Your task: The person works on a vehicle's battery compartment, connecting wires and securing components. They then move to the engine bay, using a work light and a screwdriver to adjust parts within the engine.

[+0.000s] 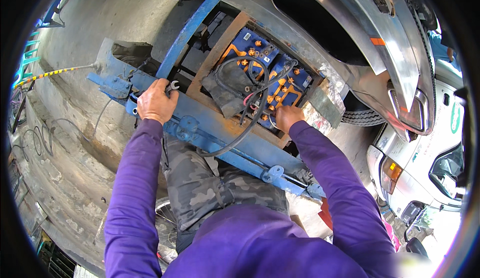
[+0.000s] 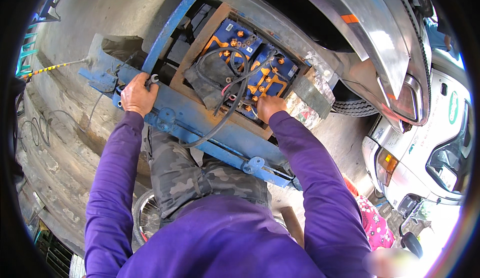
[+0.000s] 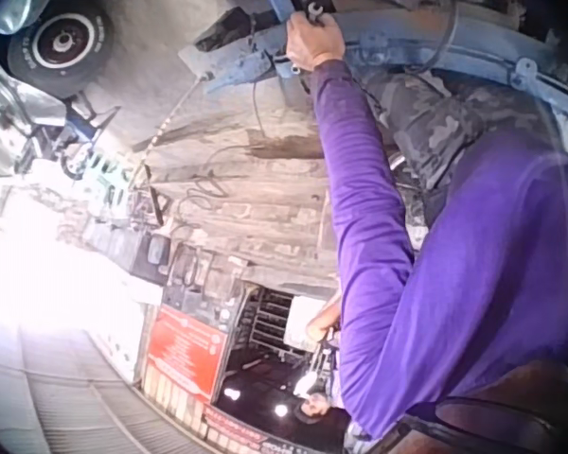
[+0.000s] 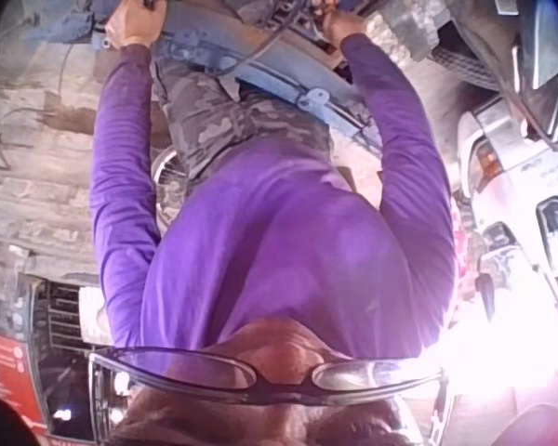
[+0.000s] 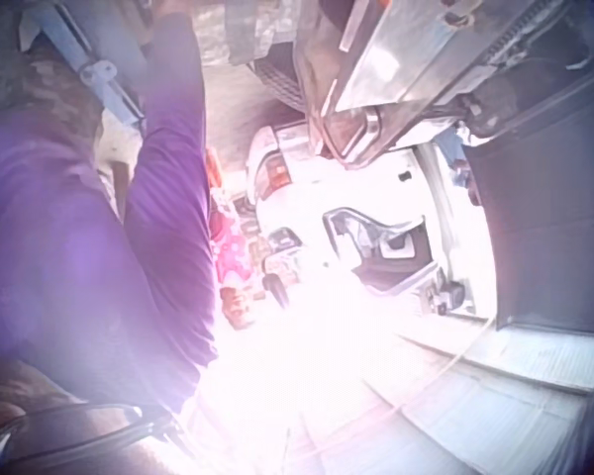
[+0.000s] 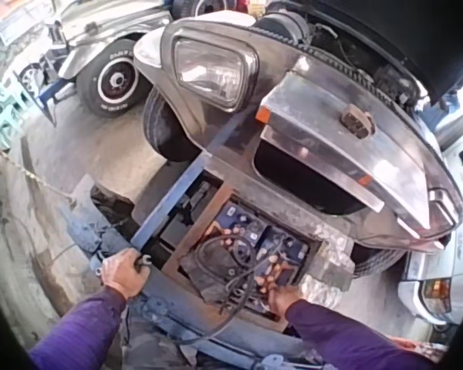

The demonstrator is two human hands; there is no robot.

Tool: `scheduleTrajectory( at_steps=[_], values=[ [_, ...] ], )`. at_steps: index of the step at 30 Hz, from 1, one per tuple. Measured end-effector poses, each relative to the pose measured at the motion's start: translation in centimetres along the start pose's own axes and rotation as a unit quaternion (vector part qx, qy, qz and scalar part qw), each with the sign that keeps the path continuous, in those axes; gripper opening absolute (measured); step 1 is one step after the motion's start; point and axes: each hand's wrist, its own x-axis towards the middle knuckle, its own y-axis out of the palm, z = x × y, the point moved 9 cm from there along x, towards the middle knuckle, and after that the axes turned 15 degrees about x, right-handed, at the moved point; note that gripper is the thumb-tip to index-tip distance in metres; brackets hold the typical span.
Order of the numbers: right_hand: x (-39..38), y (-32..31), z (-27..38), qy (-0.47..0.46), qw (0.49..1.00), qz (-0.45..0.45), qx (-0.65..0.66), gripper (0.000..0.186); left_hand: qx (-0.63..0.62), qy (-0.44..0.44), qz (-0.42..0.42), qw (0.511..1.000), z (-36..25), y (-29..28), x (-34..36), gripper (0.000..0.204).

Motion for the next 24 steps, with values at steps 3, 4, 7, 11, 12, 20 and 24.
scheduleTrajectory(
  at_steps=[3,4,7,11,12,20,24],
  values=[
    [0.3,0.0,0.8,-0.01,1.0,-0.012,0.007,0.027,-0.004,0.001,-0.004,1.0,0.0,0.0,-0.1,0.031],
    [0.3,0.0,1.1,-0.014,1.0,-0.016,0.01,0.027,-0.007,0.001,-0.006,1.0,0.0,-0.1,-0.1,0.031],
    [0.5,-0.1,1.8,-0.018,0.999,-0.022,0.018,0.028,-0.012,0.002,-0.006,1.0,0.0,0.0,-0.1,0.031],
    [0.7,0.2,1.8,0.031,0.999,0.0,0.031,0.028,-0.005,0.003,0.001,1.0,0.0,0.0,-0.3,0.031],
    [0.7,0.2,1.7,0.044,0.999,0.005,0.025,0.028,-0.005,0.002,0.0,1.0,-0.1,0.0,-0.3,0.031],
    [0.6,-0.1,2.4,0.05,0.999,-0.018,0.011,0.028,-0.001,0.003,-0.001,1.0,0.0,0.0,-0.2,0.033],
    [-0.2,0.7,2.6,0.071,0.997,0.015,0.018,0.03,0.002,-0.001,0.023,1.0,0.1,0.2,-0.8,0.035]
  ],
)
